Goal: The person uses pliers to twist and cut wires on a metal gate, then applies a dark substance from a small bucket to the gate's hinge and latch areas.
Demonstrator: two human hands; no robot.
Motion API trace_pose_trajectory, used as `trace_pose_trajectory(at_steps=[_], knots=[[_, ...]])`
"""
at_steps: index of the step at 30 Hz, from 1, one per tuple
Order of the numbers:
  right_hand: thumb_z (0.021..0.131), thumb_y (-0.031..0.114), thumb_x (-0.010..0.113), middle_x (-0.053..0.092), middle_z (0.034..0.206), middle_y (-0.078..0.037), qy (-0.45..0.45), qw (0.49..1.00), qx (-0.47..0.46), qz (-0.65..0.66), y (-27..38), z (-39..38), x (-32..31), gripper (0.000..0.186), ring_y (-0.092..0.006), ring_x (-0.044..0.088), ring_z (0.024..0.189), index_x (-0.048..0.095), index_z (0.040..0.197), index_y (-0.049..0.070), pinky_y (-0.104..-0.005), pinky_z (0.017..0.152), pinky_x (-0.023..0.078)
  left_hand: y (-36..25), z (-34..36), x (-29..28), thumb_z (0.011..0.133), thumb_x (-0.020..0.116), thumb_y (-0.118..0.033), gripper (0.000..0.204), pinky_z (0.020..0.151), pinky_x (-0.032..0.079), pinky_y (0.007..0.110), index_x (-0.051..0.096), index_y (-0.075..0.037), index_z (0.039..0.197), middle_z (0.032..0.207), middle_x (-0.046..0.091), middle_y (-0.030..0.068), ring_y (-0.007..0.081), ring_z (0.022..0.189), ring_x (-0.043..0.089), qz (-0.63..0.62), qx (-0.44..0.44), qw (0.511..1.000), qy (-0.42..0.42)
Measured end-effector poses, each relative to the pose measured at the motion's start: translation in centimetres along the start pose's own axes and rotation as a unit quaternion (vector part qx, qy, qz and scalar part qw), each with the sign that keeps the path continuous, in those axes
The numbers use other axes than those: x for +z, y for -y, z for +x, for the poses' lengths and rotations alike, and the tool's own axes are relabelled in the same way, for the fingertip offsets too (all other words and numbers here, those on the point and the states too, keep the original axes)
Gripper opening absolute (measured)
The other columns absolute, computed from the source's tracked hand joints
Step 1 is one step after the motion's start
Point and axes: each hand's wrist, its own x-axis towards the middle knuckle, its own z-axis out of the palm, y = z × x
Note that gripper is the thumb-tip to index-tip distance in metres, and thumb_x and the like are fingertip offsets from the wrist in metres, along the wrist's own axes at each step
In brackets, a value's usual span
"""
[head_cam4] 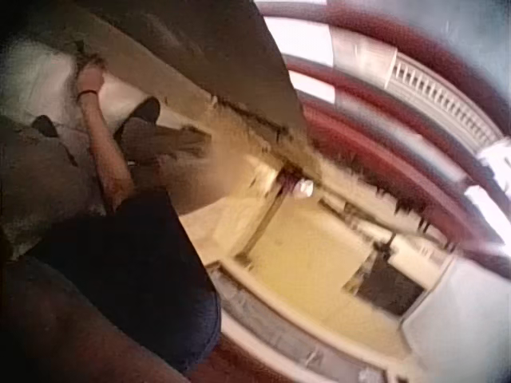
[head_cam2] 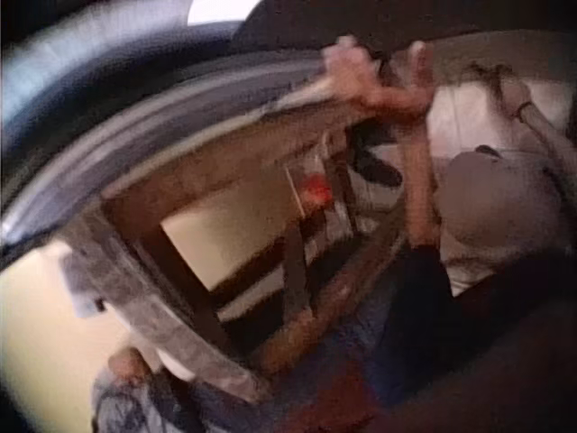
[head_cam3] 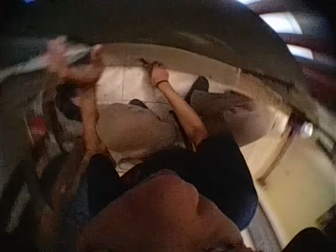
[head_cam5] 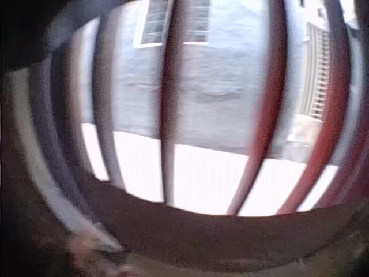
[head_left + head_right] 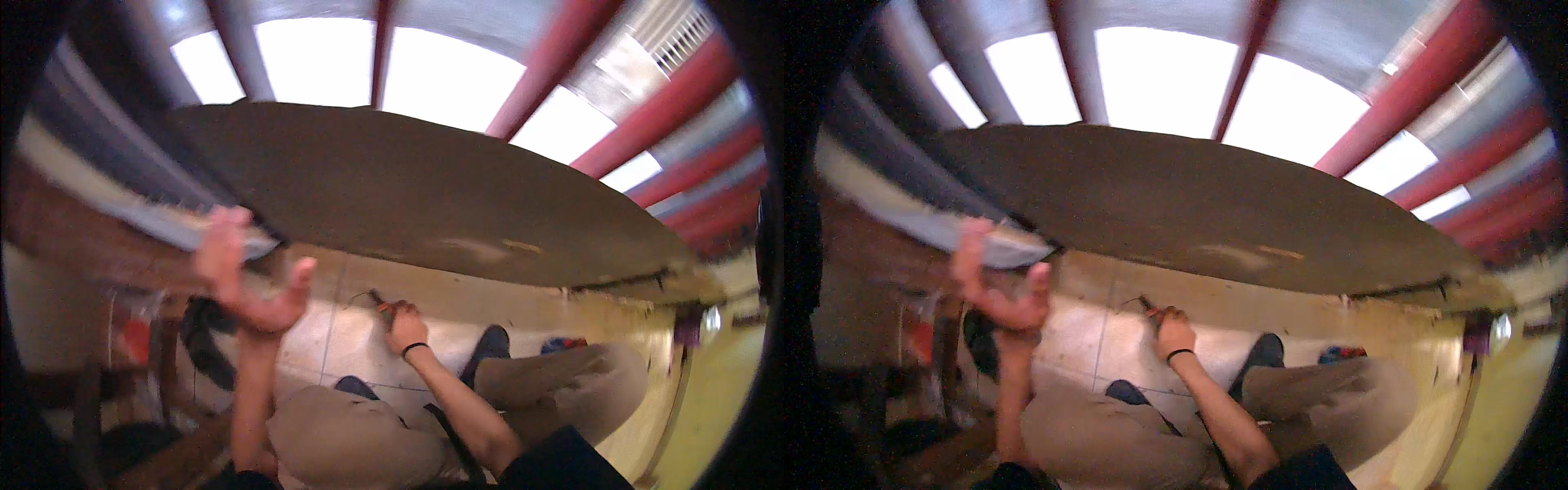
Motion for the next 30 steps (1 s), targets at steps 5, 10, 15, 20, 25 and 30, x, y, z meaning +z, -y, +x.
trace_pose_trajectory(at_steps=[5,10,15,20,25,30], knots=[[0.09,0.017,0.057,0.065,0.115,-0.016,-0.109,0.985,0.026,-0.133,-2.7,-0.7,0.9,0.028,-0.0318,0.063,0.111,0.059,0.117,0.009,-0.0465,0.081,0.057,-2.3,12.1,1.8,0.087,0.077,-0.047,0.071,0.109,0.037,0.043,0.054,-0.002,0.138,0.135,0.062,0.0135,0.031,0.127,0.055,0.119,0.172,0.974,0.084],[0.094,0.018,0.053,0.067,0.112,-0.012,-0.12,0.988,0.075,-0.063,-6.4,-2.0,2.7,0.025,-0.0299,0.065,0.106,0.06,0.116,0.009,-0.0466,0.075,0.057,-2.7,11.7,4.9,0.085,0.082,-0.031,0.058,0.108,0.036,0.038,0.061,-0.007,0.133,0.13,0.067,0.0042,0.0226,0.125,0.057,0.104,0.204,0.969,0.092],[0.094,0.021,0.055,0.063,0.124,-0.012,-0.036,0.997,-0.002,-0.075,-6.6,-1.2,0.7,0.026,-0.0276,0.063,0.111,0.066,0.114,0.01,-0.0445,0.082,0.054,-2.5,12.0,4.2,0.083,0.084,-0.022,0.047,0.094,0.052,0.038,0.068,-0.007,0.124,0.119,0.072,0.0047,0.0254,0.111,0.067,0.128,0.237,0.959,0.09],[0.091,0.024,0.058,0.062,0.128,-0.012,-0.121,0.982,-0.091,-0.114,-7.9,-0.8,2.8,0.025,-0.0272,0.06,0.116,0.072,0.11,0.015,-0.0449,0.09,0.048,-2.7,12.4,4.7,0.087,0.081,-0.024,0.039,0.092,0.054,0.039,0.07,-0.005,0.119,0.118,0.073,0.0058,0.0264,0.108,0.068,0.164,0.257,0.948,0.087],[0.09,0.039,0.063,0.068,0.113,-0.016,-0.099,0.977,0.029,0.188,-7.9,-1.6,1.9,0.033,-0.0339,0.063,0.112,0.073,0.103,0.011,-0.05,0.086,0.051,-5.4,13.3,5.2,0.096,0.072,-0.033,0.036,0.086,0.057,0.039,0.069,-0.003,0.116,0.111,0.075,0.0083,0.0281,0.099,0.071,0.155,0.297,0.941,-0.037],[0.091,0.048,0.062,0.07,0.094,-0.023,-0.151,0.874,0.093,0.452,-12.6,-2.7,1.6,0.044,-0.0384,0.068,0.095,0.068,0.1,0.005,-0.0506,0.083,0.052,-10.3,14.2,6.2,0.096,0.072,-0.03,0.036,0.087,0.056,0.04,0.068,-0.004,0.121,0.113,0.074,0.0085,0.0286,0.102,0.07,0.109,0.369,0.923,0.027]])
